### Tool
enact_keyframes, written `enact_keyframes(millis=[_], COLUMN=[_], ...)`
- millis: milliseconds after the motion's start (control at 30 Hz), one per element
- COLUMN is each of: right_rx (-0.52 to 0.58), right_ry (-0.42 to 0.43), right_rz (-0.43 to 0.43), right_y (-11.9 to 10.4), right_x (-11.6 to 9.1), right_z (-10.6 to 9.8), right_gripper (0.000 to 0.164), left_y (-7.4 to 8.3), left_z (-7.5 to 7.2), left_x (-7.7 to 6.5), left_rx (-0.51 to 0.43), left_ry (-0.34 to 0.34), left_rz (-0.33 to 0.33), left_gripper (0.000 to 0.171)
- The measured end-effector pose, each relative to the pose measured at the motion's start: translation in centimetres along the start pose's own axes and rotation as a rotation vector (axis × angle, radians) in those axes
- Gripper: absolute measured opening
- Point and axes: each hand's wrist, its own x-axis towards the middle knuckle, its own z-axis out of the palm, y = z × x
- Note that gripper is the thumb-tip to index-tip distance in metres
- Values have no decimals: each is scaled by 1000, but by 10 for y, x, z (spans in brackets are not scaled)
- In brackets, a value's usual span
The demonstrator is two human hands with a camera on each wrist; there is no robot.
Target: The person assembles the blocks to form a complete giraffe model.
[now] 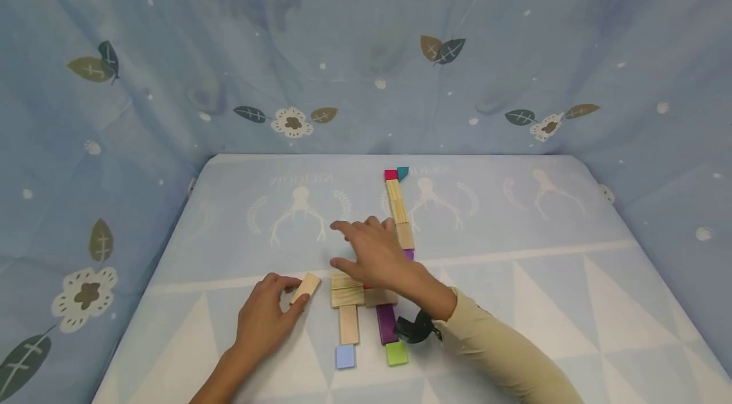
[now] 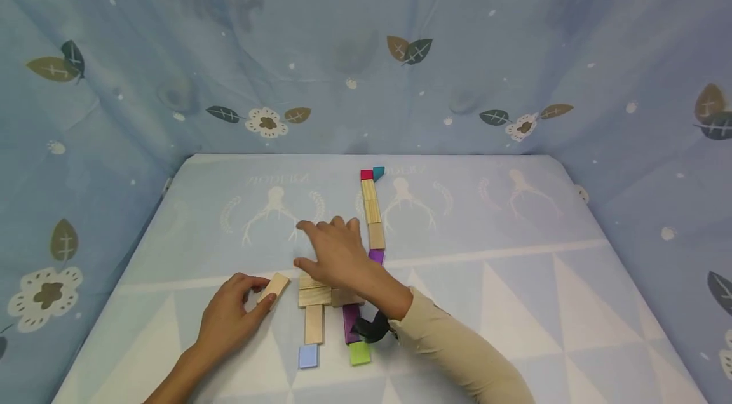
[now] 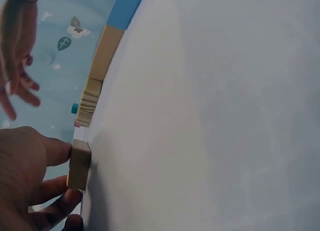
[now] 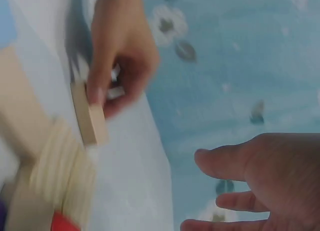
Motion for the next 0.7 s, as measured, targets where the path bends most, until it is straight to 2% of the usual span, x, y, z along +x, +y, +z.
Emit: enact_keyframes(millis=[167,333,700], right_rx=[131,182,223], right_ry=[24,47,138], right_rz=[118,202,263], right_y=[35,58,81], right_x=[-15,-29,-37], right_z=[-8,-14,-29], right_gripper=[56,53,54], left_y=[2,3,7], left_z=[-3,-6,-1], left_x=[1,0,-3], left_rx=[-8,-11,-24], left_ry=[-50,-105,-82], left_rz=[-67,-88,-57], left_gripper=[22,22,21])
